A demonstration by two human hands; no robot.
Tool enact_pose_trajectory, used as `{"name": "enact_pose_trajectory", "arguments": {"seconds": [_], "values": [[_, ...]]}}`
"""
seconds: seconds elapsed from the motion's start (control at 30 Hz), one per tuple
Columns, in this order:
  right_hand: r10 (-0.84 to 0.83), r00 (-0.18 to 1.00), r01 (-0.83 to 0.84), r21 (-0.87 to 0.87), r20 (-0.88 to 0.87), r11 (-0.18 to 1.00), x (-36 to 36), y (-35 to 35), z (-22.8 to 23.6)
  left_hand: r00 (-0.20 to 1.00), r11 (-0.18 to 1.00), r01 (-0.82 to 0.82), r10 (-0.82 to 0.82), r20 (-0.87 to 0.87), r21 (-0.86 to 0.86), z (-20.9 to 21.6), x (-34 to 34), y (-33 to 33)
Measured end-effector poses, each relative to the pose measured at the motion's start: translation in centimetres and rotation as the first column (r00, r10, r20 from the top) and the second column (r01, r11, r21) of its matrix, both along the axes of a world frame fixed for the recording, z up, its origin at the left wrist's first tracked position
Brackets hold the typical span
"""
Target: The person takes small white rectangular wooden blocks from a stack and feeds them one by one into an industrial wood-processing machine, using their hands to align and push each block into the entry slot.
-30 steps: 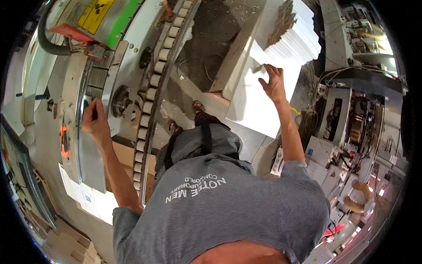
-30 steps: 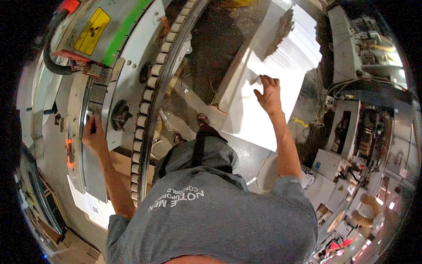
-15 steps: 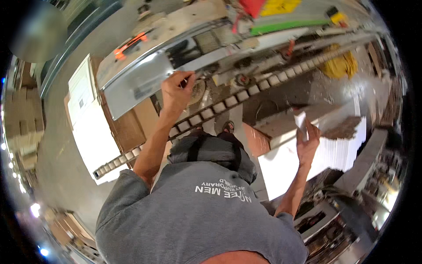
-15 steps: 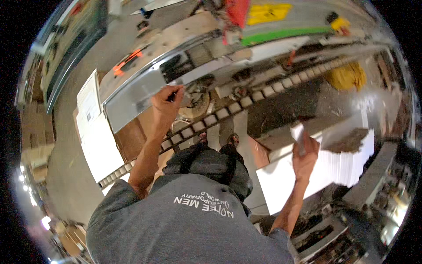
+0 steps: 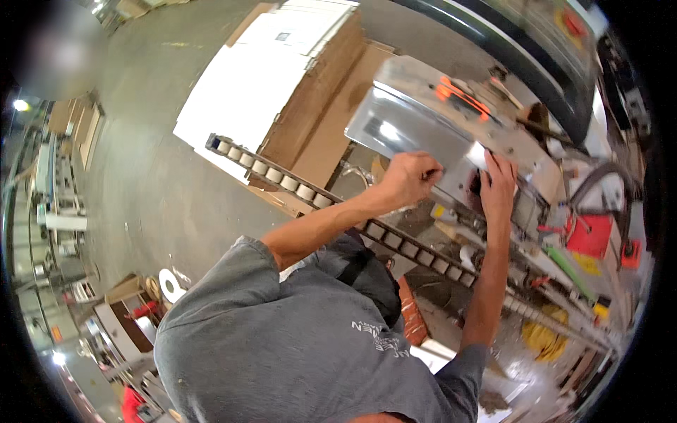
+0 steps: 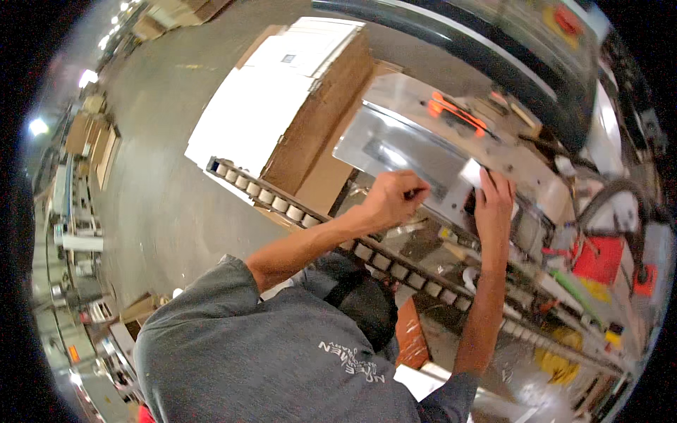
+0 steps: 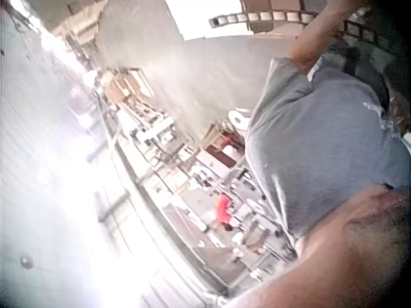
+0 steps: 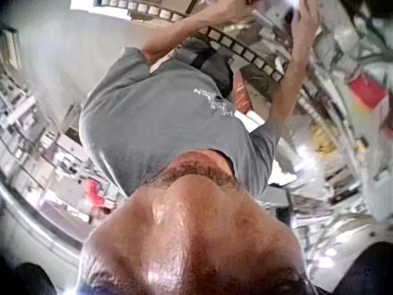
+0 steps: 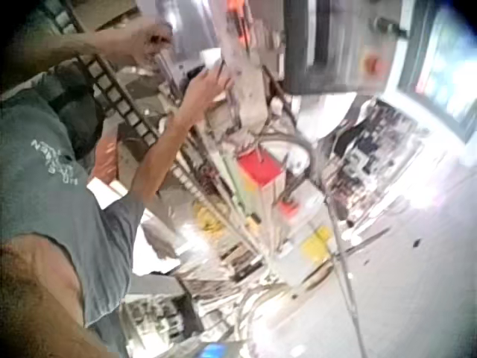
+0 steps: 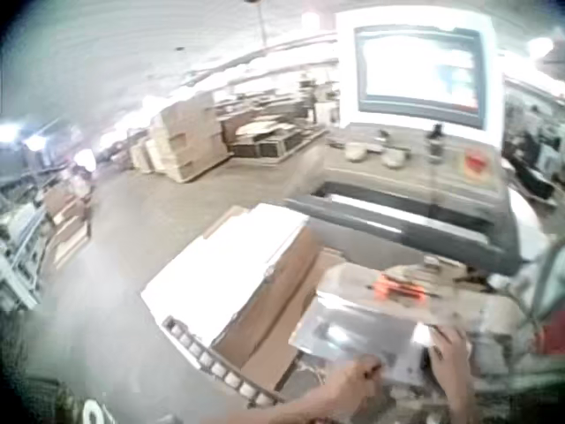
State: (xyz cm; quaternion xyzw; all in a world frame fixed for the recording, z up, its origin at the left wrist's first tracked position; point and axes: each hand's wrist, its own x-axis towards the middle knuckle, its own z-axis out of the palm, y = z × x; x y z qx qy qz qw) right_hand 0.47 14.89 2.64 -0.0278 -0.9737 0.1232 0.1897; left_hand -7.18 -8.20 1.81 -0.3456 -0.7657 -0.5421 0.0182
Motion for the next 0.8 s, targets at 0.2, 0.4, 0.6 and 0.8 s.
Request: {"name": "enact_pose_trajectory", "arguments": {"seconds": [0.2, 0.4, 0.6, 0.8], "values": [[-0.237, 0.963, 0.244, 0.034, -0.131, 0.969, 3.2, -2.2, 0.1, 0.997, 1.0, 0.017, -0.016, -0.078, 0.013, -1.6, -1.7, 1.7], [-0.502, 0.861, 0.383, -0.756, 0.084, 0.53, 7.7, -3.3, -2.4, 0.992, 0.983, 0.035, -0.056, -0.113, -0.18, -2.8, -2.2, 6.2], [-0.531, 0.843, 0.309, -0.885, 0.084, 0.35, 2.6, -6.0, -1.5, 0.958, 0.975, 0.021, -0.083, -0.273, -0.223, -2.7, -5.4, 7.2], [-0.594, 0.804, 0.264, -0.882, -0.021, 0.39, 2.2, -5.9, -1.6, 0.968, 0.979, 0.062, -0.107, -0.227, -0.195, -2.3, -5.3, 9.0]]}}
